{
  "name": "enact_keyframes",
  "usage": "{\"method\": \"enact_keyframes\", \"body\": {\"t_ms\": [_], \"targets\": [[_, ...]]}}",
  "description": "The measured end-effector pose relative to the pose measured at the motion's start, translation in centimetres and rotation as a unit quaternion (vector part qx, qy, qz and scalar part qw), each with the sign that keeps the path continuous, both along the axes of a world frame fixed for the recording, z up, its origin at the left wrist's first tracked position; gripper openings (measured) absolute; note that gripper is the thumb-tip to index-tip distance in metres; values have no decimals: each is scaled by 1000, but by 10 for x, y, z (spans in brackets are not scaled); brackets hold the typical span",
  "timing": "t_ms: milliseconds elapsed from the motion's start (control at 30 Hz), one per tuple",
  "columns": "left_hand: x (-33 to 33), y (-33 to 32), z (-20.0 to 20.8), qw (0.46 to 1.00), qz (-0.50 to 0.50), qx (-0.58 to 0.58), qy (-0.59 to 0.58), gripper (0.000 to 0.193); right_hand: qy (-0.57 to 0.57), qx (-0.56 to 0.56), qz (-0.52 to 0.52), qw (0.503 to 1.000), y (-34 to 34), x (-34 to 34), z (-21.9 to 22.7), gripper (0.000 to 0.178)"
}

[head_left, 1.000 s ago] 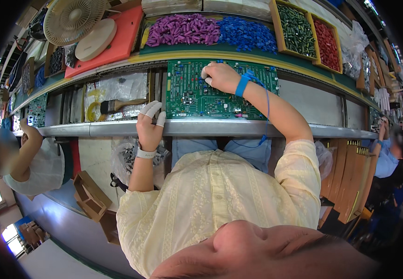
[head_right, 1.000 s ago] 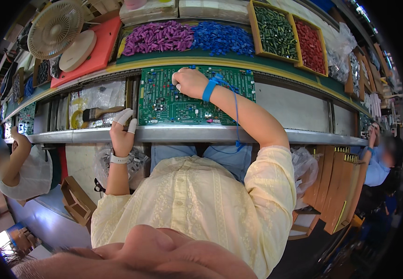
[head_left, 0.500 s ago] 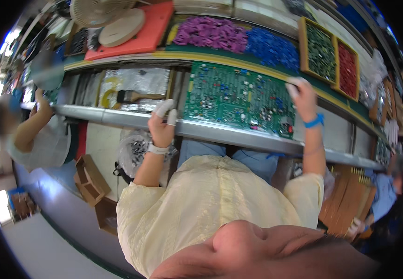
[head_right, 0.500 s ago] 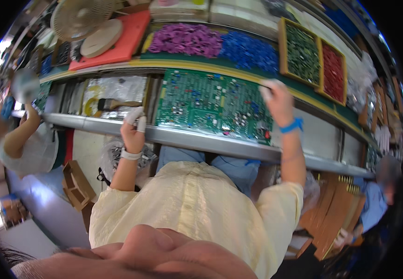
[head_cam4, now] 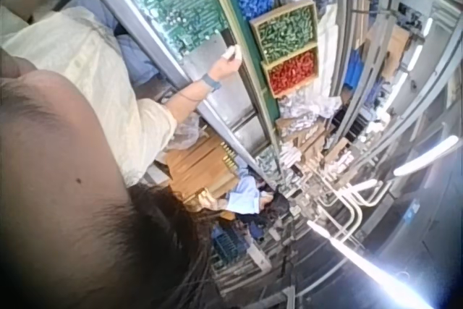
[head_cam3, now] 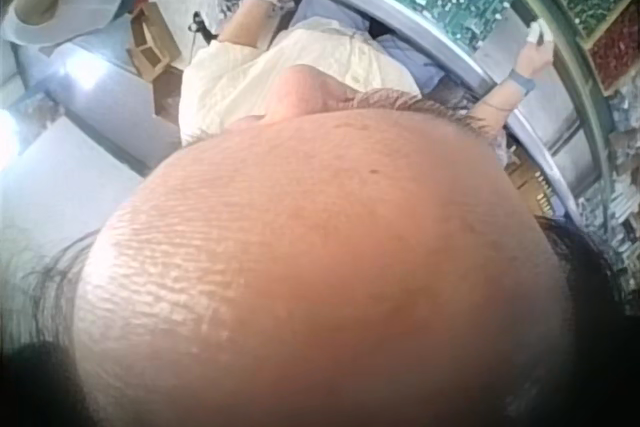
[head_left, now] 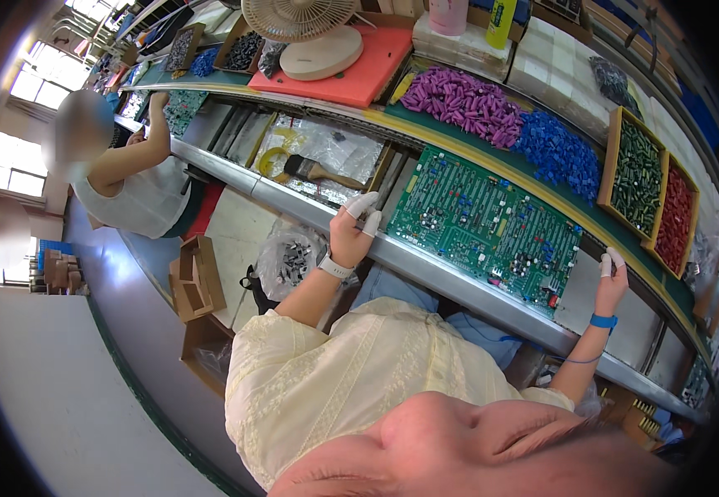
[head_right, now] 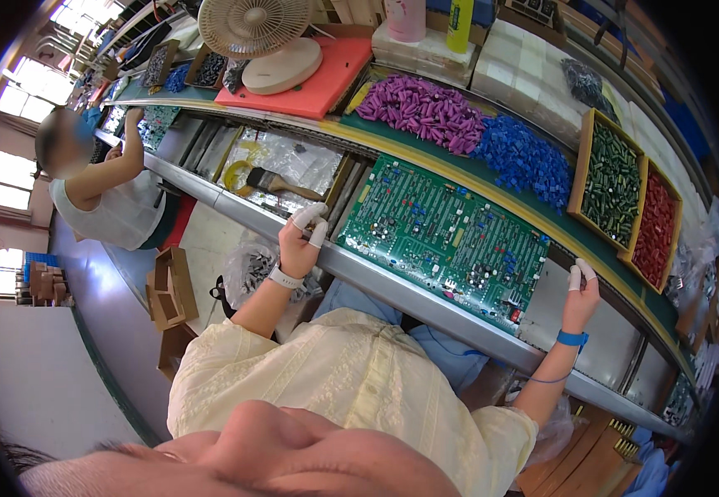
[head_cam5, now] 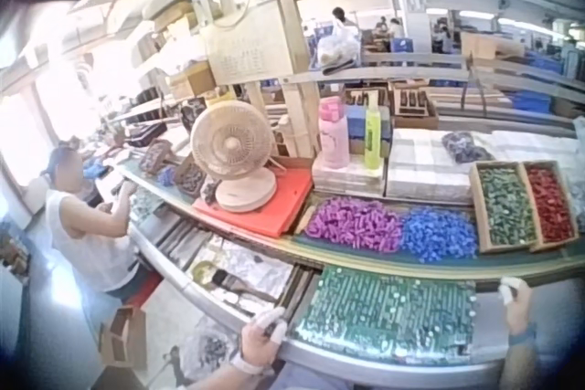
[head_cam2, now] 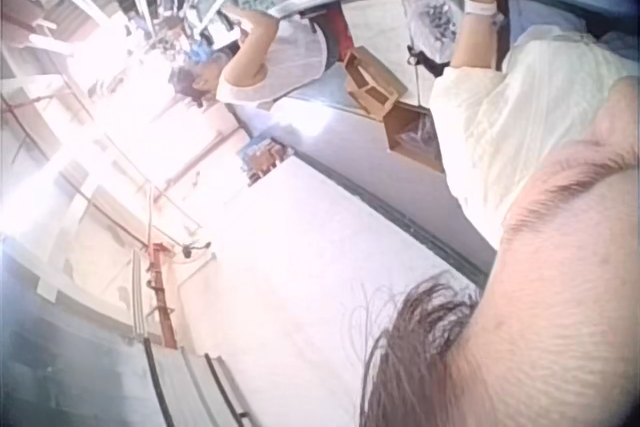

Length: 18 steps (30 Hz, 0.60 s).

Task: The recorder is assembling electronic components onto printed circuit boards (PCBs) at a production floor workstation.

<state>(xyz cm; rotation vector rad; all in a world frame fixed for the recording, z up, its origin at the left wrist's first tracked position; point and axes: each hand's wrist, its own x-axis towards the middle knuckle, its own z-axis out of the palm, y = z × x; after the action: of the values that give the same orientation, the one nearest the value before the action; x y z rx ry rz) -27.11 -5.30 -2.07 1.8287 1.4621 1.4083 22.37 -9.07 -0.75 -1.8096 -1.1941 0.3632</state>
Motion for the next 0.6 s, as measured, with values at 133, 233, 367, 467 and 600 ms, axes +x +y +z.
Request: {"method": "enact_keyframes", "body": {"t_ms": [133, 233, 367, 467, 600], "targets": [[-1, 2, -1, 1000, -7, 6, 12, 34, 20, 27, 10, 999, -1, 4, -4, 22], [-2, 2, -1, 1000, -6, -20, -1, 34, 10, 10, 0, 1000, 0, 5, -2, 22], [-5, 2, -5, 999, -12, -17, -32, 32, 30, -11, 1, 999, -1, 5, -2, 22], [-7, 1, -11, 984, -22, -62, -167, 30, 20, -17, 10, 1000, 1, 5, -2, 21], [-27, 13, -1, 882, -24, -204, -424, 25, 27, -24, 2, 999, -3, 11, -5, 21]]}}
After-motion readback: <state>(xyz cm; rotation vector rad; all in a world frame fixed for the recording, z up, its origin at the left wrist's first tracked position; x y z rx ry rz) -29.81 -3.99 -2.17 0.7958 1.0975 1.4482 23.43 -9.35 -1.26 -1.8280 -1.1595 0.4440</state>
